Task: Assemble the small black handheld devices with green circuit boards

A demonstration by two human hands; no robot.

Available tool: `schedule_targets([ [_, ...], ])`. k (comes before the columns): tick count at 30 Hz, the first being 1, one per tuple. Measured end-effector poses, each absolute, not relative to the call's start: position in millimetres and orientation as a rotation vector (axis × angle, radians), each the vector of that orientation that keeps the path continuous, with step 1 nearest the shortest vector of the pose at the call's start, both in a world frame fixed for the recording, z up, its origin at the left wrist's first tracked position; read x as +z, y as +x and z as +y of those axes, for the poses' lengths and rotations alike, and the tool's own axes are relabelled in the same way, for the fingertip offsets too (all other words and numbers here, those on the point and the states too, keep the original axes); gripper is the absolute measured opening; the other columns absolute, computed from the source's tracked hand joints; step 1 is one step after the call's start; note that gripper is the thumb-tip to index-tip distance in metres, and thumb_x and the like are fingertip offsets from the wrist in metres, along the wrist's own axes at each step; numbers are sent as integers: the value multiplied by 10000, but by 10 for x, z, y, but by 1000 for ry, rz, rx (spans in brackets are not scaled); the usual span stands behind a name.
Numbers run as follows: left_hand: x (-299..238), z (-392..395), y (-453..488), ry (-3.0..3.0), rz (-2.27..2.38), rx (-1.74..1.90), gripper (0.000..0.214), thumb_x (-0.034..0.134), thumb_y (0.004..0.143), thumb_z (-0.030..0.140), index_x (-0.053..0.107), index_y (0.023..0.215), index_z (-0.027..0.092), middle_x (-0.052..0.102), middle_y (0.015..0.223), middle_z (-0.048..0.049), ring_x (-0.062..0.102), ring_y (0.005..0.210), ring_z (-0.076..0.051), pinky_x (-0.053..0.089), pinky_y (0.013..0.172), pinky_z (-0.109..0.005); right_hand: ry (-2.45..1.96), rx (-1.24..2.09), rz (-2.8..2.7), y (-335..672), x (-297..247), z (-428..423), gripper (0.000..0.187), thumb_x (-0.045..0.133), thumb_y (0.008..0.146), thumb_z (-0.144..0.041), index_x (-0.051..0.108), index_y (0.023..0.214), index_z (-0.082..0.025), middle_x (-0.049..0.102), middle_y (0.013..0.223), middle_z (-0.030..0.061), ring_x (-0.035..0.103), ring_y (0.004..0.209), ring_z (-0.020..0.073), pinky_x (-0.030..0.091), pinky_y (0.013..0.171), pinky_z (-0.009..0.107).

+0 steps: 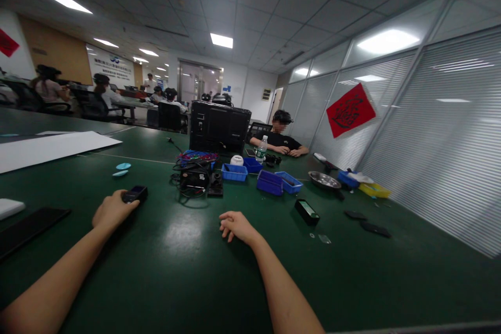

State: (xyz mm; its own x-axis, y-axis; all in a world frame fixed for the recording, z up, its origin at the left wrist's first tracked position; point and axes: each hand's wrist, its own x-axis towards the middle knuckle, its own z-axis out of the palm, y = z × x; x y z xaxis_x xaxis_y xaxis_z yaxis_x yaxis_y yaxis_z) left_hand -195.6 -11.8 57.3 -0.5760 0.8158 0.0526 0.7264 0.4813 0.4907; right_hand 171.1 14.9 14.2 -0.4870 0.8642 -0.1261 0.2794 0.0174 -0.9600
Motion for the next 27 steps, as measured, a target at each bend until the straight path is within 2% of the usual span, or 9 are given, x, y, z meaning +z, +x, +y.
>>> schedule_targets([
  [5,610,-143,-1849,1433,2473,601,672,426,683,519,341,1280,220,503,1113,-174,535,978,-344,457,664,-377,-1161,1494,-1795,1715,160,133,289,515,768,-214,501,1038,-109,584,742,34,589,566,105,456,383,170],
  [11,532,-131,-1662,1566,2361,571,669,406,683,560,363,1261,226,522,1045,-153,561,932,-324,446,699,-379,-1179,1475,-1787,1704,130,153,292,516,762,-208,507,1037,-111,581,724,28,585,547,106,450,373,177],
  [19,412,-121,-1322,1722,2204,601,752,336,702,640,280,1319,214,479,1137,-162,529,1003,-323,417,773,-389,-1208,1474,-1793,1693,207,105,281,513,769,-211,514,1032,-112,577,718,26,571,535,95,445,368,166],
  [27,251,-127,-1080,1905,1958,685,741,352,727,613,286,1326,182,471,1233,-129,495,1072,-276,395,841,-342,-1203,1472,-1794,1679,202,110,282,497,766,-179,507,1037,-100,566,712,23,563,524,93,438,353,168],
])
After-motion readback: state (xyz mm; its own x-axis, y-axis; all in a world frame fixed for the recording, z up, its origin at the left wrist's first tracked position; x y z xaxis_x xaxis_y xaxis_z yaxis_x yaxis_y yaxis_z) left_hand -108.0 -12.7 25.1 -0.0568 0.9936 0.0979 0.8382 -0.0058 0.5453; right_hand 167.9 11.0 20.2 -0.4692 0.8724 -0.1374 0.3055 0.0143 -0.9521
